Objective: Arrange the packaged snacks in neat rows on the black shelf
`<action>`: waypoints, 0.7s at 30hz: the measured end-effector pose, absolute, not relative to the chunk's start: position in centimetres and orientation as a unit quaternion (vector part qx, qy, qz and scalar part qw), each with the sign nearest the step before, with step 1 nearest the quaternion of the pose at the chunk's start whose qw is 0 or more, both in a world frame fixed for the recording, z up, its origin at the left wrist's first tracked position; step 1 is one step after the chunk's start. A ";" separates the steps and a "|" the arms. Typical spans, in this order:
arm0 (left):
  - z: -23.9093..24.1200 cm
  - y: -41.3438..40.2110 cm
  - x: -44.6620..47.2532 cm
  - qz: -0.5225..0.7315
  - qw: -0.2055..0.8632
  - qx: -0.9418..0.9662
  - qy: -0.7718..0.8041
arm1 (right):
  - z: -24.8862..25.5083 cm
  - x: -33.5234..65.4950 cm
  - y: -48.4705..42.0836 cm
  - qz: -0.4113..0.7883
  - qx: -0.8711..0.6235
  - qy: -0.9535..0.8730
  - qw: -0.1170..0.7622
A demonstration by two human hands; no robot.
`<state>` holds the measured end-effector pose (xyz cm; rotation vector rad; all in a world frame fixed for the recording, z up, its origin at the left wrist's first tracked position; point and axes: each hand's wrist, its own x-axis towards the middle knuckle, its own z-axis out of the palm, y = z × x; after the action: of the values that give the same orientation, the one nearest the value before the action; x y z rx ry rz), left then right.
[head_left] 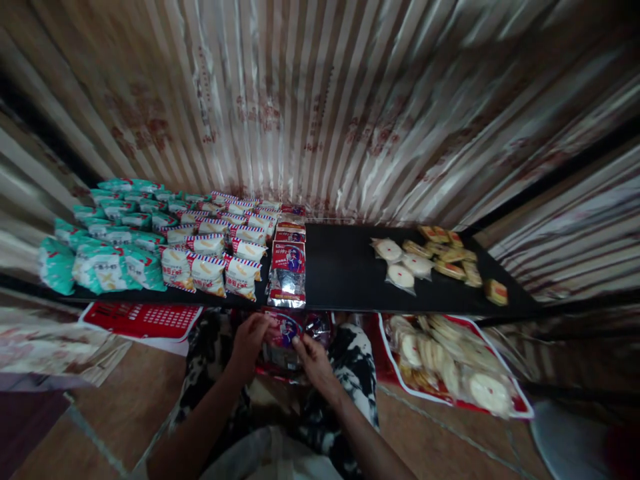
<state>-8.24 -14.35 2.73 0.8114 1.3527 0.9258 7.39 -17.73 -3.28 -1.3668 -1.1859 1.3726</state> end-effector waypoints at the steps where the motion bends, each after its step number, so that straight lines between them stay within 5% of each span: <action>1: 2.9 -14.5 -8.4 0.409 0.562 0.389 0.605 | -2.5 7.5 -17.5 0.541 -0.551 -0.462 0.436; 5: 2.6 -14.9 -8.7 0.410 0.431 0.458 0.661 | -0.1 8.3 -16.7 0.526 -0.570 -0.406 0.484; 12: 0.7 -15.3 -6.6 0.373 0.562 0.476 0.564 | 1.7 9.2 -14.6 0.536 -0.553 -0.357 0.529; 21: 1.6 -10.2 -3.6 0.459 0.526 0.450 0.557 | 2.5 10.5 -7.8 0.459 -0.585 -0.397 0.538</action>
<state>-3.65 -10.17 1.58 1.0764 1.3318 1.0980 10.51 -7.76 2.54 -1.3914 -0.9449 1.0919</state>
